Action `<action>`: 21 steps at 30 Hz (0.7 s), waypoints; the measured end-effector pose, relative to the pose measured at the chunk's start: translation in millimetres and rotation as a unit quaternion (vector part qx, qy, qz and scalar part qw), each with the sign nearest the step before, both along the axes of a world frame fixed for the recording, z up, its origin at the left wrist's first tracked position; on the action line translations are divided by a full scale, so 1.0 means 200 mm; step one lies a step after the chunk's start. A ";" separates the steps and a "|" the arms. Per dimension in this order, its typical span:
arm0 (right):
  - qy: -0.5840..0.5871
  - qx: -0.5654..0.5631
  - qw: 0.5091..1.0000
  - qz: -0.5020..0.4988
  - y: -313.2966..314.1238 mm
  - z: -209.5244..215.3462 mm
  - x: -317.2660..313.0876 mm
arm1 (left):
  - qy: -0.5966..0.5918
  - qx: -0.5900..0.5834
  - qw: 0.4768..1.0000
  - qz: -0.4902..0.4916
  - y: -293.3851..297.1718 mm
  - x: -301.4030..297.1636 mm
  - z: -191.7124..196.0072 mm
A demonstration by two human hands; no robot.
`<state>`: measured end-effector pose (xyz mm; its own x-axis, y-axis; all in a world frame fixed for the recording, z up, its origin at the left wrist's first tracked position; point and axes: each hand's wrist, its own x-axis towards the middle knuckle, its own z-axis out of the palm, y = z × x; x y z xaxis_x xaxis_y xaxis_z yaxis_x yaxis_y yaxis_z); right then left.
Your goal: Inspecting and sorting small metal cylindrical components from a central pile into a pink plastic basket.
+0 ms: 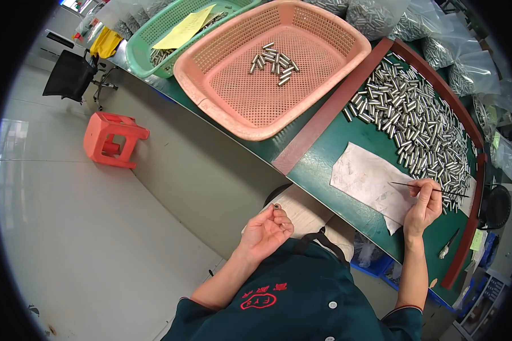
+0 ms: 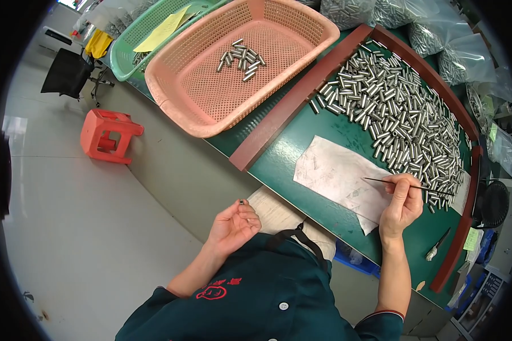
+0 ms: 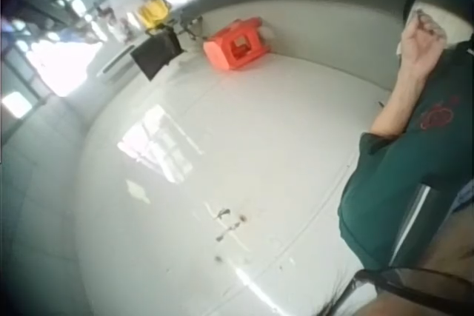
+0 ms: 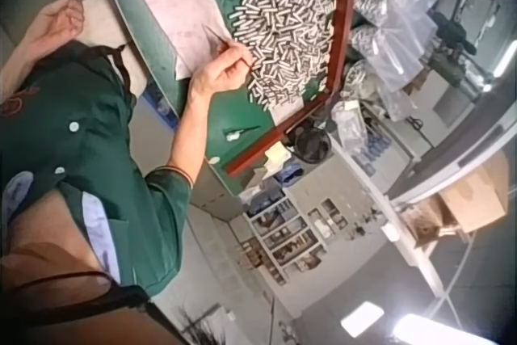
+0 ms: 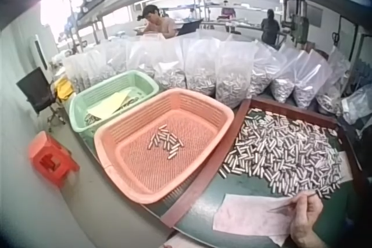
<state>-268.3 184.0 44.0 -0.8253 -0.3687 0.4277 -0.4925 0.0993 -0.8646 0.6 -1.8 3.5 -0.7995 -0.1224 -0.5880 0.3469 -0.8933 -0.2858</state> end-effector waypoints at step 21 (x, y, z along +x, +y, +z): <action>0.016 -0.002 1.000 0.016 -0.03 0.04 0.01 | 0.066 -0.426 0.901 -0.048 -0.02 -0.08 0.32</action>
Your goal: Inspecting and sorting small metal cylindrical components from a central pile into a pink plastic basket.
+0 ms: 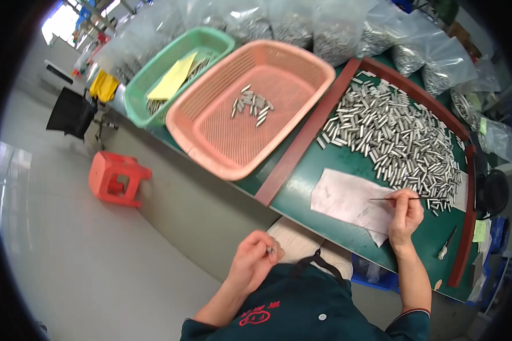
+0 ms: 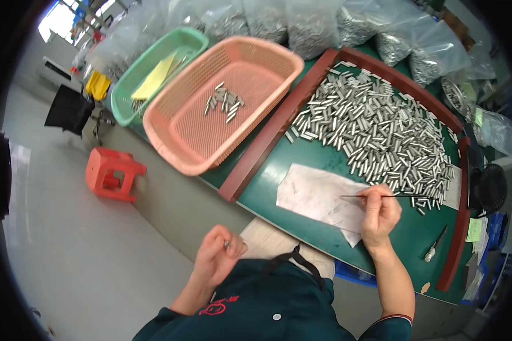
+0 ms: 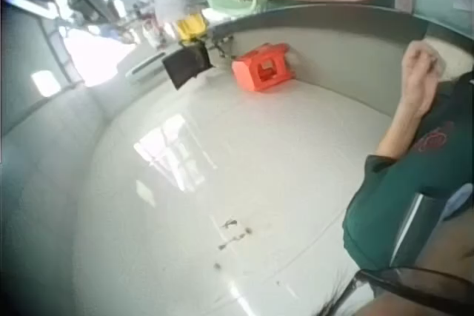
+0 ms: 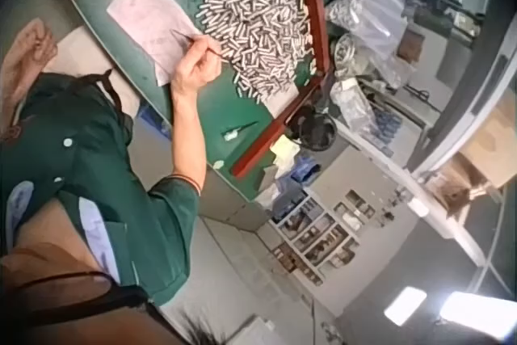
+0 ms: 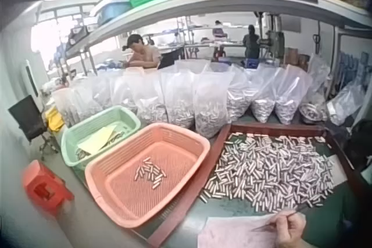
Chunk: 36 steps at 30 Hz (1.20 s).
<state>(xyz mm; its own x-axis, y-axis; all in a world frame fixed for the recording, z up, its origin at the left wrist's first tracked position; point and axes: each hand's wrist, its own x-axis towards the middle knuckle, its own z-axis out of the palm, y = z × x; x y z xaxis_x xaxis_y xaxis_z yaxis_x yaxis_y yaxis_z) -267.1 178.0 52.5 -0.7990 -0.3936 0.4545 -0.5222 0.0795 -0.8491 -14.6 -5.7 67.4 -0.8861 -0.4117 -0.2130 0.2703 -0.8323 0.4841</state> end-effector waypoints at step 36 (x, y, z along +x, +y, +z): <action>0.111 -0.044 0.992 0.036 0.00 0.02 -0.02 | -0.109 -0.980 0.161 -0.052 -0.23 -0.99 0.17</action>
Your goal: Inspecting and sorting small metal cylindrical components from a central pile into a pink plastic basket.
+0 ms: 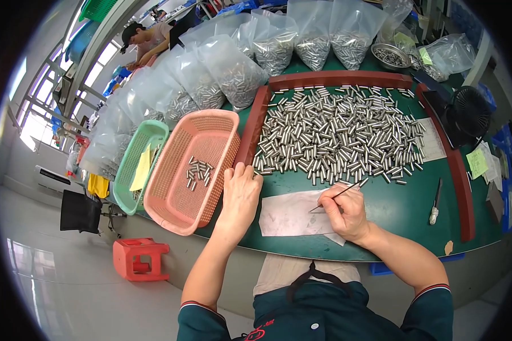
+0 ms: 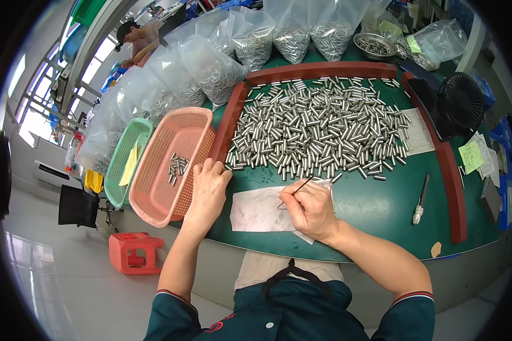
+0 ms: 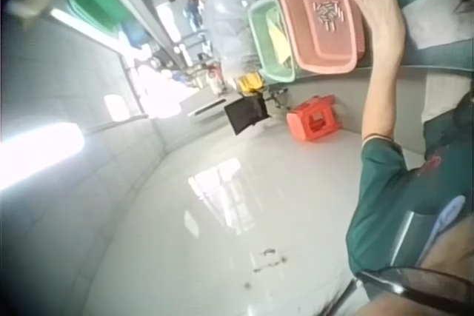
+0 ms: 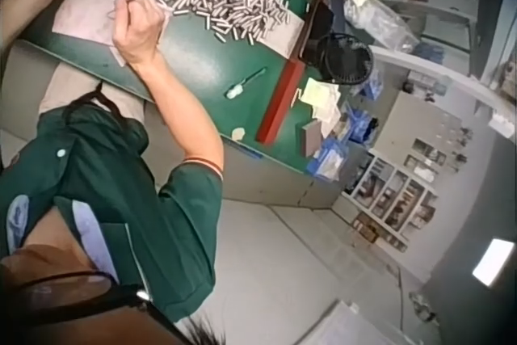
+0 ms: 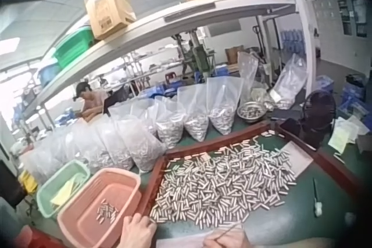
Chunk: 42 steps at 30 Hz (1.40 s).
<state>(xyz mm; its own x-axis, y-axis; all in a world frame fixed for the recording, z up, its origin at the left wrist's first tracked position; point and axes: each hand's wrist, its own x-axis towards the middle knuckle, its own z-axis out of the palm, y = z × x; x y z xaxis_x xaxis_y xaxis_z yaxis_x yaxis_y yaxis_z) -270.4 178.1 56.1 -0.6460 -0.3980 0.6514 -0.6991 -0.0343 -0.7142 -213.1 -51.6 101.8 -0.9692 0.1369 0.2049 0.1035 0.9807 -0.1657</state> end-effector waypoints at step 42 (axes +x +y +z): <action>-0.013 -0.022 1.000 0.005 0.01 0.03 -0.01 | -0.045 0.711 0.691 0.122 0.30 0.22 -0.09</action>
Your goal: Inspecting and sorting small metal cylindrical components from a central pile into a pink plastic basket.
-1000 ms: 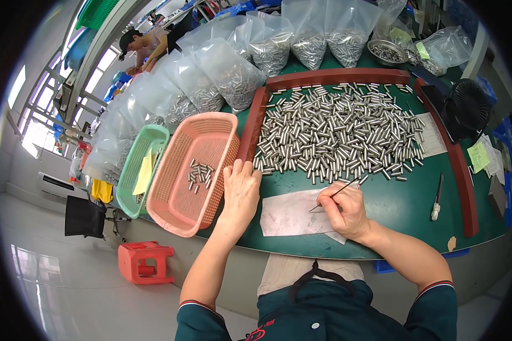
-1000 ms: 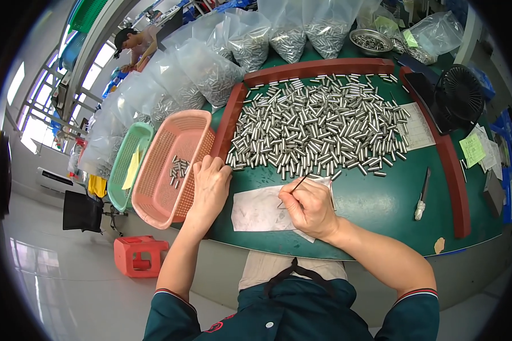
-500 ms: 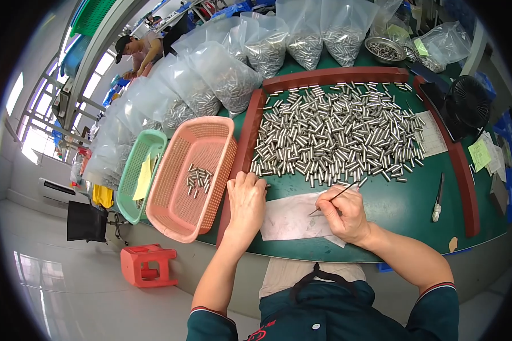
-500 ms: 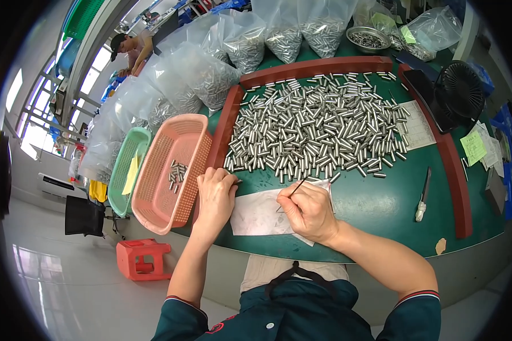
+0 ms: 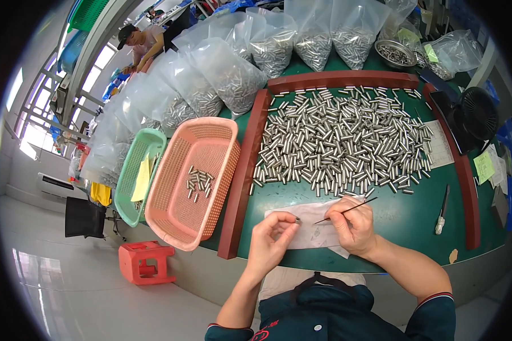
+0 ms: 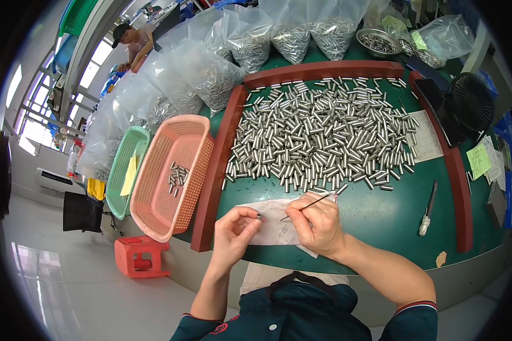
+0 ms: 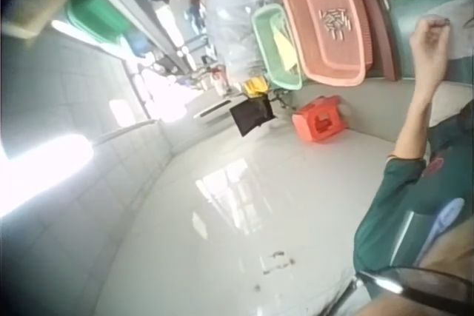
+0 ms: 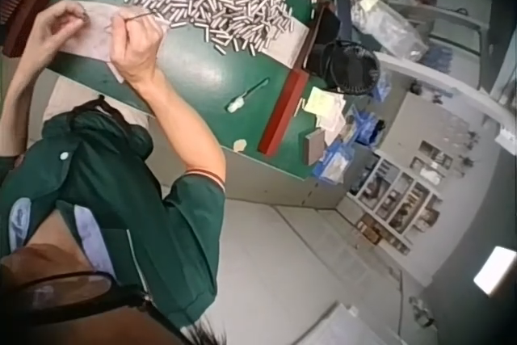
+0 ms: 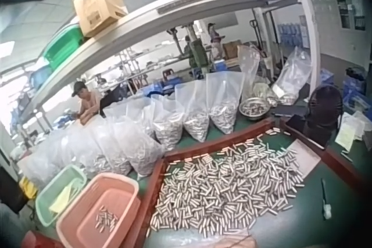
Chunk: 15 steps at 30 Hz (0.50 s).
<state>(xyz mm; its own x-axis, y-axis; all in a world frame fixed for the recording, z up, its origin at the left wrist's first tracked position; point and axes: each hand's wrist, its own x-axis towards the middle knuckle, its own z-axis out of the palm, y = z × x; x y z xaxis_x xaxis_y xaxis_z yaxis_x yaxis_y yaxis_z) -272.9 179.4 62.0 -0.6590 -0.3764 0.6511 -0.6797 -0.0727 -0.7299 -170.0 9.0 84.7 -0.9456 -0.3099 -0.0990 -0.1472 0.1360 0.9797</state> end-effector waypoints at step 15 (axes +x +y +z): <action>0.011 -0.016 0.999 -0.041 0.05 0.03 -0.05 | -0.085 0.274 0.958 -0.029 0.04 -0.08 -0.09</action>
<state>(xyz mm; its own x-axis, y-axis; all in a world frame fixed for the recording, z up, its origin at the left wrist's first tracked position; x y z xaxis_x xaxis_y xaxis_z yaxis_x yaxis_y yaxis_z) -283.2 189.5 67.4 -0.6720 -0.3003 0.6770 -0.7003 -0.0398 -0.7128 -186.6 17.4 66.3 -0.9153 -0.1140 -0.3862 -0.3195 -0.3782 0.8689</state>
